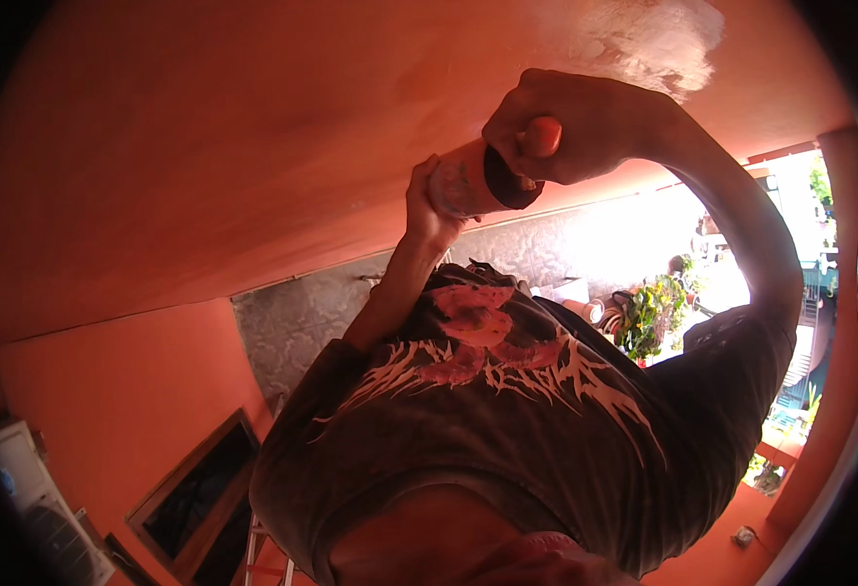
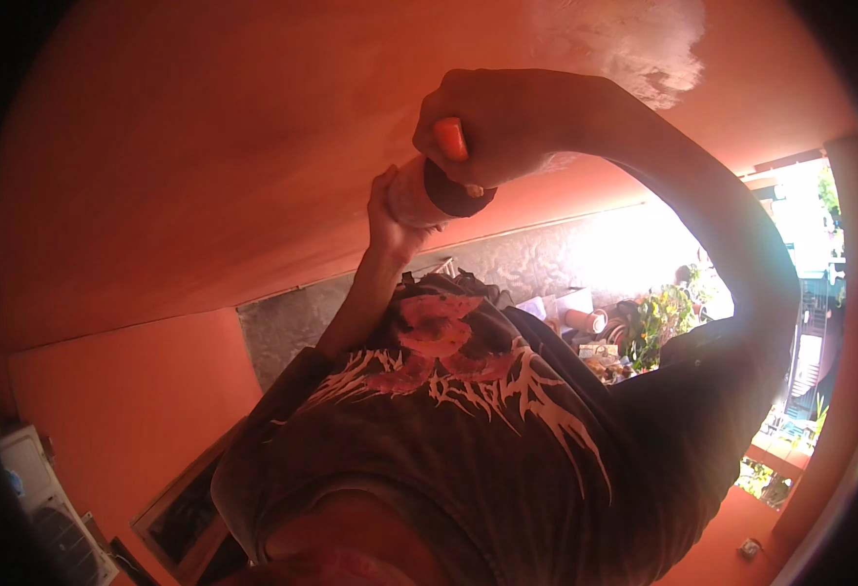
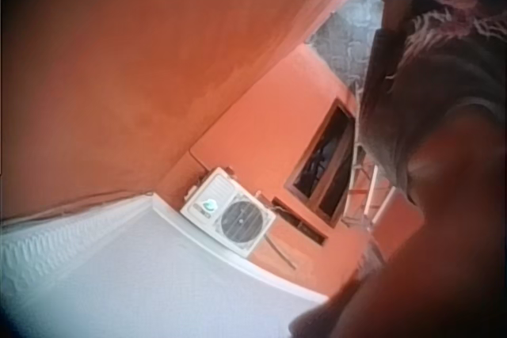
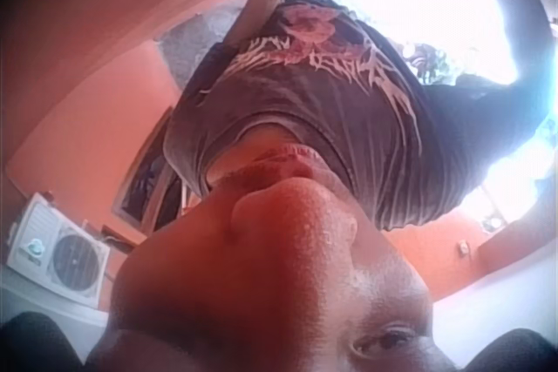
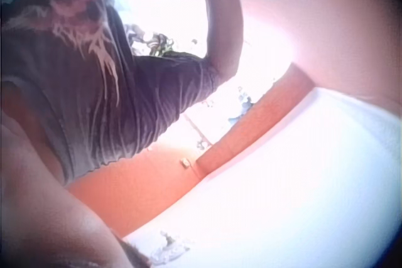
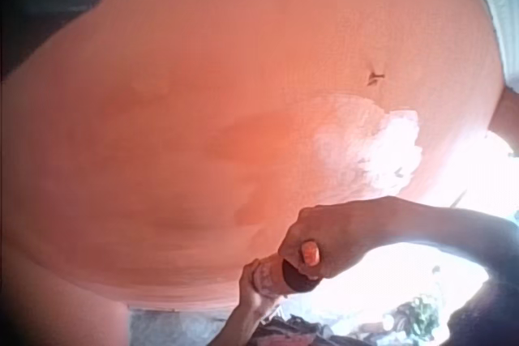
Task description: The person paints a ceiling with a brush, repeatedly dipping the brush into a small container held in the other hand. The ceiling is already partially painted in a reddish-orange color, and the person continues to apply paint in broad strokes.
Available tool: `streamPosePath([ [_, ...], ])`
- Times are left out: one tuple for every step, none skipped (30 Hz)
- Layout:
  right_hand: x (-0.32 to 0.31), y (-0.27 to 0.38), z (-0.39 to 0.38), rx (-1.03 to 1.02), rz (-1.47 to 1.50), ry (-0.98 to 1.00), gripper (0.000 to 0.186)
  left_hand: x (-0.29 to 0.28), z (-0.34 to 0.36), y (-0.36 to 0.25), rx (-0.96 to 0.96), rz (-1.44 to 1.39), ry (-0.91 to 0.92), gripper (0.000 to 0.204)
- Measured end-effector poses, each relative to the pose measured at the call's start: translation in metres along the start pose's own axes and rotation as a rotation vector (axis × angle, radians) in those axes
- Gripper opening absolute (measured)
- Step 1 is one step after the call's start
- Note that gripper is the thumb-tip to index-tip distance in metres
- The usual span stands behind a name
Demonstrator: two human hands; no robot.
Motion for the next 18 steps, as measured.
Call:
streamPosePath([
  [0.001,-0.001,0.001,0.008,-0.001,0.013,0.014,0.003,0.000,0.000,-0.014,-0.028,0.008,0.050],
  [0.001,-0.001,0.001,0.012,-0.015,0.000,0.014,0.006,-0.001,0.001,-0.018,-0.018,0.000,0.050],
  [0.001,-0.002,0.001,0.015,-0.029,-0.014,0.015,0.008,-0.003,0.002,-0.021,-0.008,-0.008,0.050],
  [0.000,-0.003,0.004,0.018,-0.045,-0.031,0.017,0.011,-0.002,-0.001,-0.023,0.005,-0.014,0.050],
  [0.000,-0.004,0.007,0.025,-0.054,-0.024,0.020,0.011,0.002,-0.003,-0.027,0.012,0.019,0.050],
  [0.000,-0.005,0.012,0.033,-0.064,-0.017,0.023,0.010,0.005,-0.005,-0.030,0.018,0.051,0.050],
  [0.001,-0.005,0.014,0.039,-0.069,-0.007,0.026,0.012,0.004,-0.005,-0.034,0.023,0.078,0.050],
  [0.002,-0.004,0.015,0.037,-0.111,-0.005,0.027,0.013,0.003,-0.005,-0.030,0.023,0.074,0.050],
  [0.002,-0.002,0.016,0.037,-0.151,-0.002,0.028,0.014,0.002,-0.004,-0.026,0.023,0.071,0.050],
  [0.001,0.001,0.017,0.037,-0.193,-0.003,0.030,0.018,0.001,-0.005,-0.023,0.025,0.069,0.050],
  [0.001,0.005,0.018,0.054,-0.191,0.026,0.024,0.018,0.000,-0.006,-0.011,0.029,0.048,0.050],
  [0.001,0.011,0.019,0.072,-0.188,0.055,0.019,0.018,0.000,-0.007,0.001,0.033,0.027,0.051],
  [0.000,0.018,0.020,0.093,-0.187,0.082,0.016,0.019,-0.001,-0.009,0.011,0.037,0.009,0.051],
  [-0.002,0.026,0.021,0.109,-0.210,0.096,0.017,0.019,-0.001,-0.010,0.024,0.049,0.009,0.052],
  [-0.003,0.034,0.021,0.126,-0.232,0.111,0.018,0.018,-0.001,-0.010,0.038,0.060,0.008,0.053],
  [-0.004,0.037,0.020,0.143,-0.255,0.128,0.019,0.018,-0.001,-0.011,0.050,0.069,0.008,0.053],
  [-0.006,0.040,0.018,0.130,-0.254,0.097,0.019,0.019,-0.001,-0.011,0.040,0.083,0.023,0.054],
  [-0.008,0.043,0.017,0.116,-0.254,0.068,0.020,0.020,-0.001,-0.011,0.030,0.096,0.038,0.054],
])
Point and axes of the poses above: each hand's wrist, its own z-axis towards the middle knuckle, its own x-axis out of the palm, y = z × x, the point moved 6 cm from there along z, towards the middle knuckle, and after that the axes turned 5 degrees about -y, right-handed, at the moved point
